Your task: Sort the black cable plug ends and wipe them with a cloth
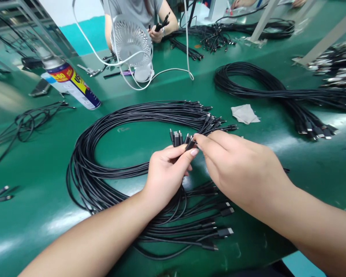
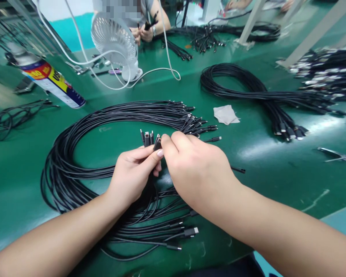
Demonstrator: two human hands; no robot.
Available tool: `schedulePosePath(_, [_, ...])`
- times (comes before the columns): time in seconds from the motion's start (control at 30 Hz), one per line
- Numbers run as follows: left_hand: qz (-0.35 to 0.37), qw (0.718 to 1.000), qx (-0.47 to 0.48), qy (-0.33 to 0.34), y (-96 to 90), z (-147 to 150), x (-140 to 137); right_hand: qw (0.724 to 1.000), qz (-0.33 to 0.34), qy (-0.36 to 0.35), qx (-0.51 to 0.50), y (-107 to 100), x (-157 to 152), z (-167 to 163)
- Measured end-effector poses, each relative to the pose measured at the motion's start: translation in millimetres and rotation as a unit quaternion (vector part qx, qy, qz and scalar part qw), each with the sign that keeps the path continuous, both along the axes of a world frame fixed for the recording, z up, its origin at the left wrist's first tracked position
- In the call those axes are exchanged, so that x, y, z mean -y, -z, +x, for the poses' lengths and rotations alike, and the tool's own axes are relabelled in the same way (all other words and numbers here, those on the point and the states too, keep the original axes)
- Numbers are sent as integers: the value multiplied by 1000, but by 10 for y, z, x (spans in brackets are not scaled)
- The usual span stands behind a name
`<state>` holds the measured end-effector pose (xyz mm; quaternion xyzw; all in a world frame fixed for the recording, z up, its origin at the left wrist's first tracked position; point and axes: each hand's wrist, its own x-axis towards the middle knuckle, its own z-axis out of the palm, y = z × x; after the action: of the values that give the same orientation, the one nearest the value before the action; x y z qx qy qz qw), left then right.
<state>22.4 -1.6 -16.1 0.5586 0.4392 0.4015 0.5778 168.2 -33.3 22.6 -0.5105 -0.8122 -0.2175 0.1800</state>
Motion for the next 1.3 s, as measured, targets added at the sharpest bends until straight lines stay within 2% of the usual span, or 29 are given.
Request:
schedulePosePath(0.57, [-42,999,14,-13,-28,24,5,1000,-11,3,4,-4,26,12])
schedulePosePath(1.13, [-18,1000,-1,-14,-73,26,14,999,12,17,29,16,29,-43])
schedulePosePath(1.3, [-28,999,-8,-25,-106,41,6,999,-3,23,33,7,48,-21])
